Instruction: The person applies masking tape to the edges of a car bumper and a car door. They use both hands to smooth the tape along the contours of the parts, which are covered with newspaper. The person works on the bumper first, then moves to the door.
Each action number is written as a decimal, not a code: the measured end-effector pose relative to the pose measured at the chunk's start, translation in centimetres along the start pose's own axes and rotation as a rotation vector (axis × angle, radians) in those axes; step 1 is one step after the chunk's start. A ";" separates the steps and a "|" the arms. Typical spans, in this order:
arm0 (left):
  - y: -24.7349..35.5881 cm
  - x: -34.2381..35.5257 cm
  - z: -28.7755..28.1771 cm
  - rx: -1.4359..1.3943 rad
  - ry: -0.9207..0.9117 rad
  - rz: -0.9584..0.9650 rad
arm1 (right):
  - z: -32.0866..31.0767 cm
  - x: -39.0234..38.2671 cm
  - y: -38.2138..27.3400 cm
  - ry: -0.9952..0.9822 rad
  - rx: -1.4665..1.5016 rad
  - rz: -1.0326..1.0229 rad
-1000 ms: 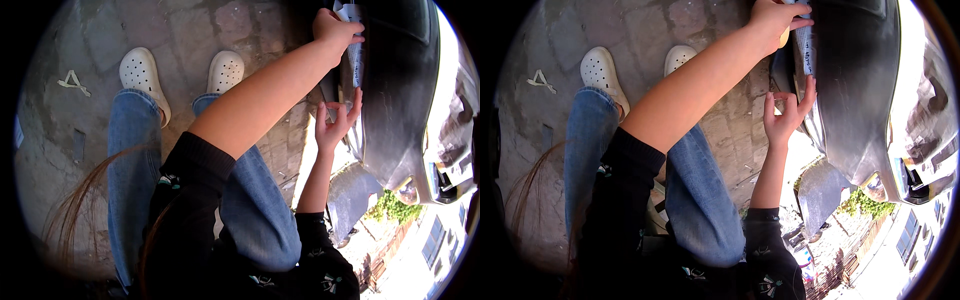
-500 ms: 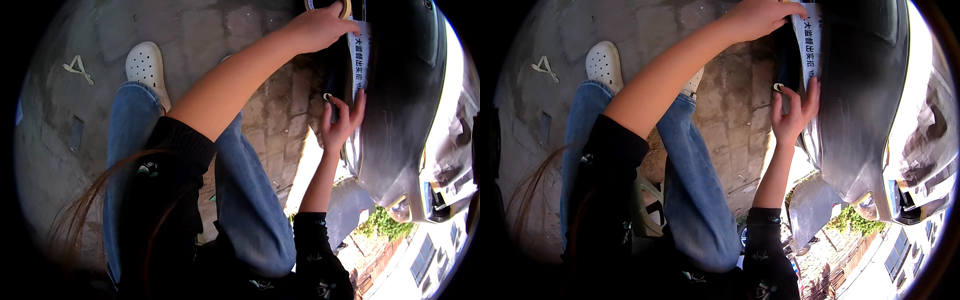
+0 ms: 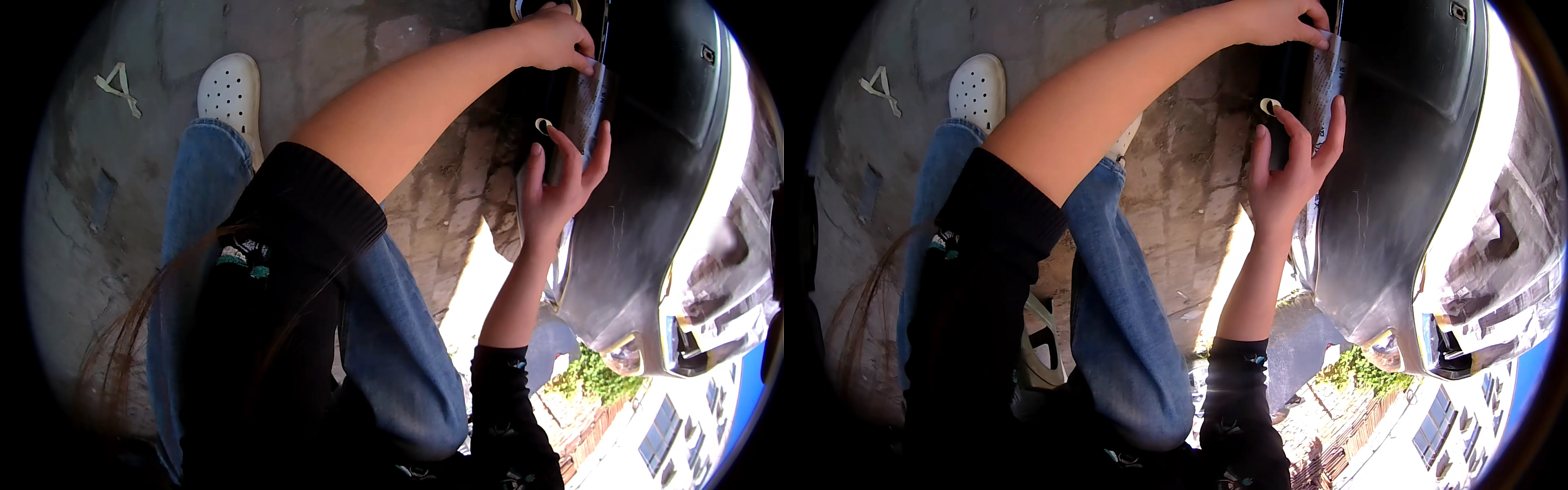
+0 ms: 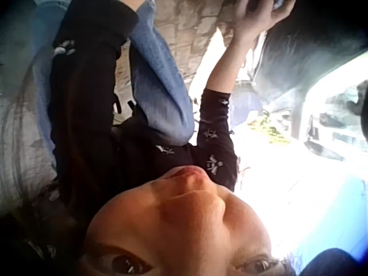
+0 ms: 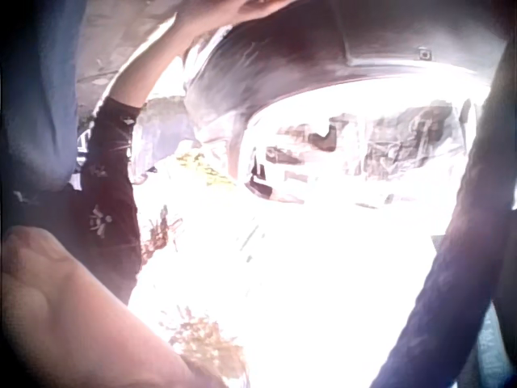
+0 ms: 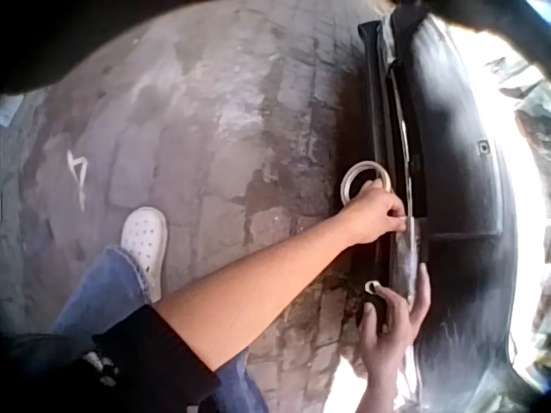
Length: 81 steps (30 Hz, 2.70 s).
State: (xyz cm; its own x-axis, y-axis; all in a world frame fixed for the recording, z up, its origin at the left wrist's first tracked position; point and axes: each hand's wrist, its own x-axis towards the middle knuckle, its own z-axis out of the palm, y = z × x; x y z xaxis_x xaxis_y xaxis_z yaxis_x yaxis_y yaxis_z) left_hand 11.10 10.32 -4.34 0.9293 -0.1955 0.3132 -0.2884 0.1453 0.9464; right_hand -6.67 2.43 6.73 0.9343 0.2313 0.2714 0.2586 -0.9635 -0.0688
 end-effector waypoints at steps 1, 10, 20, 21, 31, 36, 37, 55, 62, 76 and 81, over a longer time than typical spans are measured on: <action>0.4 -0.1 0.3 0.000 0.022 -0.016 | 0.2 0.0 0.0 -0.010 0.056 0.002; 0.8 -0.3 1.5 0.118 0.116 -0.130 | 4.3 2.7 1.8 0.217 0.720 0.248; 1.0 -2.8 2.8 -0.103 0.236 -0.130 | 5.3 5.9 0.1 0.312 0.900 0.529; 1.2 -2.9 2.7 -0.147 0.220 -0.125 | 5.3 6.0 -0.2 0.330 0.915 0.538; 0.6 -1.7 2.3 -0.498 0.084 -0.134 | 5.5 6.4 -0.8 0.376 0.957 0.504; 0.6 -1.4 2.9 -0.710 0.075 -0.247 | 5.5 6.3 -0.6 0.369 0.979 0.513; 0.7 -1.3 2.8 -0.775 0.068 -0.304 | 5.5 6.2 -0.5 0.369 0.978 0.522; 4.4 -1.4 3.2 -0.154 0.369 -0.260 | 5.4 6.3 -0.6 0.259 0.734 0.594; 3.2 0.4 4.2 -0.199 0.540 -0.401 | 5.5 6.0 -0.4 0.248 0.638 0.545; 3.9 -0.5 6.3 0.305 0.557 -0.486 | 5.0 6.5 -0.7 0.239 0.836 0.660; 4.9 -1.1 2.8 -0.154 0.386 -0.556 | 5.3 6.6 -0.9 0.283 0.763 0.644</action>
State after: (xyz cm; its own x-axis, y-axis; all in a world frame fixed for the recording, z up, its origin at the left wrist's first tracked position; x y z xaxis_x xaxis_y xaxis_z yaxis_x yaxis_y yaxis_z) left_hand 8.03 8.58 0.21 0.9534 0.0745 -0.2924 0.2638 0.2649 0.9275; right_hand 0.60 5.50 3.48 0.8843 -0.4325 0.1761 -0.0908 -0.5292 -0.8436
